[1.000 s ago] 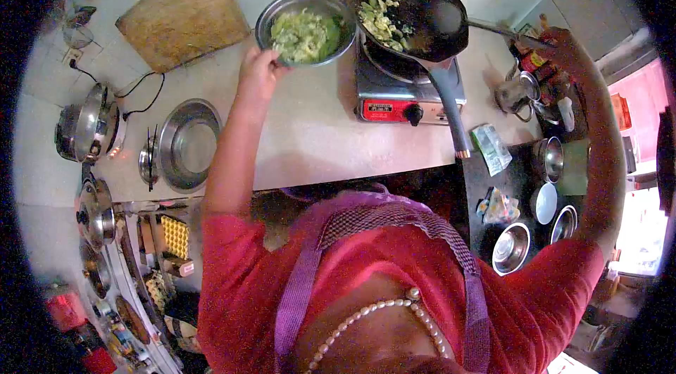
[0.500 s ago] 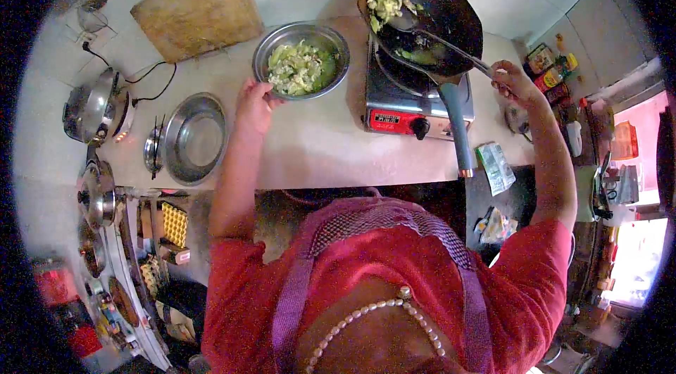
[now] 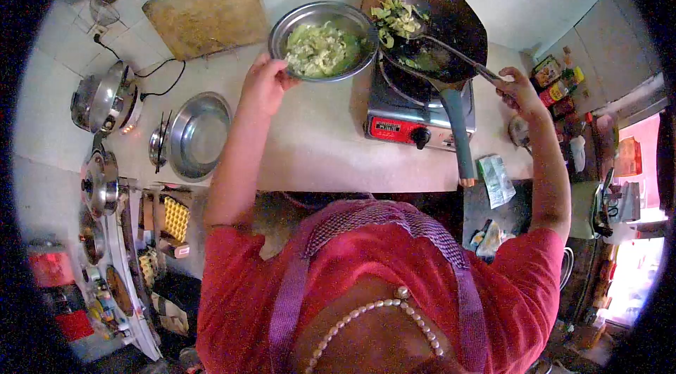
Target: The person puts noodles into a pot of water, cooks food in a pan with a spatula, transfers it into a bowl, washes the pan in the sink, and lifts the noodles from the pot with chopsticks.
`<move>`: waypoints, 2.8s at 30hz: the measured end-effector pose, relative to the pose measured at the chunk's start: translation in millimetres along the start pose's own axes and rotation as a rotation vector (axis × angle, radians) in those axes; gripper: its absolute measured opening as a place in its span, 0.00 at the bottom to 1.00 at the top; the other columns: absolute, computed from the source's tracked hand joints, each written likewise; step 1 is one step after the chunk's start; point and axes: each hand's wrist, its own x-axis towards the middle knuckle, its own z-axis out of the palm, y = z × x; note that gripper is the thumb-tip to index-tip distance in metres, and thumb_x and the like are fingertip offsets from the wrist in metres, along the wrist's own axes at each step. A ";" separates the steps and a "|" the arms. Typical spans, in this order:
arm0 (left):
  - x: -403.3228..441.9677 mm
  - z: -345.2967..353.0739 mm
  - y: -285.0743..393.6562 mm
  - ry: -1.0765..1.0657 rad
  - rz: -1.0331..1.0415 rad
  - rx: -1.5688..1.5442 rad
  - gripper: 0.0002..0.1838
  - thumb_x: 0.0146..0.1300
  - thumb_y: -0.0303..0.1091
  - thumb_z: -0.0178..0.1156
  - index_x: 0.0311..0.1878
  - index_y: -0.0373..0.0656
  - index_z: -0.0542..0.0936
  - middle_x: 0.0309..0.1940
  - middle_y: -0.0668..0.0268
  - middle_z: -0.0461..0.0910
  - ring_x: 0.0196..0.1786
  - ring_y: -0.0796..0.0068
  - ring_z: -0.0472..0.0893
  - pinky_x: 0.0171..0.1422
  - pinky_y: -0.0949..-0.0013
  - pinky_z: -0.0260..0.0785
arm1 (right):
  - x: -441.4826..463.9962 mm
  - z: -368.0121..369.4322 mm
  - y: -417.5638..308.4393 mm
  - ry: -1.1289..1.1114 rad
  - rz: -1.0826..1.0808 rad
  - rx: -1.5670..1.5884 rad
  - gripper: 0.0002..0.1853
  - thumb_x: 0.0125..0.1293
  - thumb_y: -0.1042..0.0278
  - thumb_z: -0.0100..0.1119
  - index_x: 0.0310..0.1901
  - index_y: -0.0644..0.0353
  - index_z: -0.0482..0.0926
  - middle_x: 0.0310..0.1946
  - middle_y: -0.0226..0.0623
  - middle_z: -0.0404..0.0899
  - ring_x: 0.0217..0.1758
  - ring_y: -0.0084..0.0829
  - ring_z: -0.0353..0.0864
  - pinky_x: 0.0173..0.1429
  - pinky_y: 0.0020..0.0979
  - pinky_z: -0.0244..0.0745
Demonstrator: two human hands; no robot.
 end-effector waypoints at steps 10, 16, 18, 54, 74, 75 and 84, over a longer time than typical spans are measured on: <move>37.8 77.2 -1.6 -0.112 -0.073 0.086 0.09 0.50 0.23 0.50 0.37 0.34 0.69 0.33 0.57 0.73 0.32 0.65 0.76 0.32 0.60 0.77 | -99.9 -30.0 -86.7 0.213 -0.262 0.074 0.14 0.56 0.72 0.54 0.43 0.54 0.64 0.24 0.28 0.72 0.15 0.13 0.57 0.16 0.15 0.47; 76.9 119.0 -31.4 -0.137 -0.120 -0.100 0.08 0.50 0.20 0.49 0.34 0.32 0.63 0.33 0.51 0.70 0.29 0.61 0.76 0.29 0.56 0.78 | -150.3 -6.9 -98.5 0.413 -0.448 -0.332 0.26 0.54 0.73 0.58 0.55 0.55 0.63 0.41 0.33 0.73 0.34 0.27 0.73 0.37 0.25 0.69; 74.9 130.7 -32.4 -0.147 -0.095 -0.125 0.08 0.50 0.20 0.49 0.34 0.32 0.63 0.33 0.51 0.70 0.29 0.60 0.76 0.29 0.56 0.78 | -164.6 1.2 -96.5 0.516 -0.472 -0.550 0.27 0.54 0.71 0.59 0.56 0.52 0.63 0.41 0.37 0.74 0.35 0.32 0.76 0.38 0.29 0.72; -22.9 -187.5 -157.5 0.597 -0.153 0.364 0.07 0.51 0.28 0.58 0.32 0.39 0.71 0.30 0.60 0.71 0.31 0.67 0.73 0.33 0.59 0.72 | -162.9 46.7 -40.7 0.417 -0.243 -0.132 0.18 0.56 0.70 0.57 0.50 0.60 0.71 0.25 0.21 0.68 0.22 0.11 0.62 0.23 0.15 0.56; -68.3 211.1 -223.0 -0.443 -0.829 -0.596 0.06 0.53 0.32 0.55 0.32 0.46 0.69 0.22 0.69 0.69 0.24 0.76 0.70 0.29 0.69 0.66 | -62.6 47.3 -34.8 0.197 -0.335 -1.052 0.21 0.59 0.65 0.51 0.55 0.45 0.67 0.41 0.45 0.75 0.42 0.46 0.75 0.44 0.39 0.71; -67.5 207.5 -216.8 -0.457 -0.841 -0.650 0.05 0.52 0.31 0.55 0.31 0.46 0.68 0.21 0.70 0.68 0.23 0.76 0.69 0.28 0.70 0.65 | -76.2 34.4 -41.6 0.160 -0.283 -1.144 0.20 0.59 0.65 0.50 0.55 0.44 0.68 0.41 0.45 0.74 0.42 0.46 0.75 0.43 0.39 0.71; -51.7 147.7 -186.7 -0.501 -0.939 -0.515 0.08 0.53 0.27 0.54 0.29 0.46 0.63 0.16 0.74 0.61 0.16 0.85 0.62 0.18 0.78 0.55 | -115.5 -35.6 -10.0 0.378 -0.315 -1.104 0.25 0.58 0.69 0.51 0.59 0.45 0.64 0.46 0.43 0.73 0.44 0.42 0.75 0.44 0.37 0.71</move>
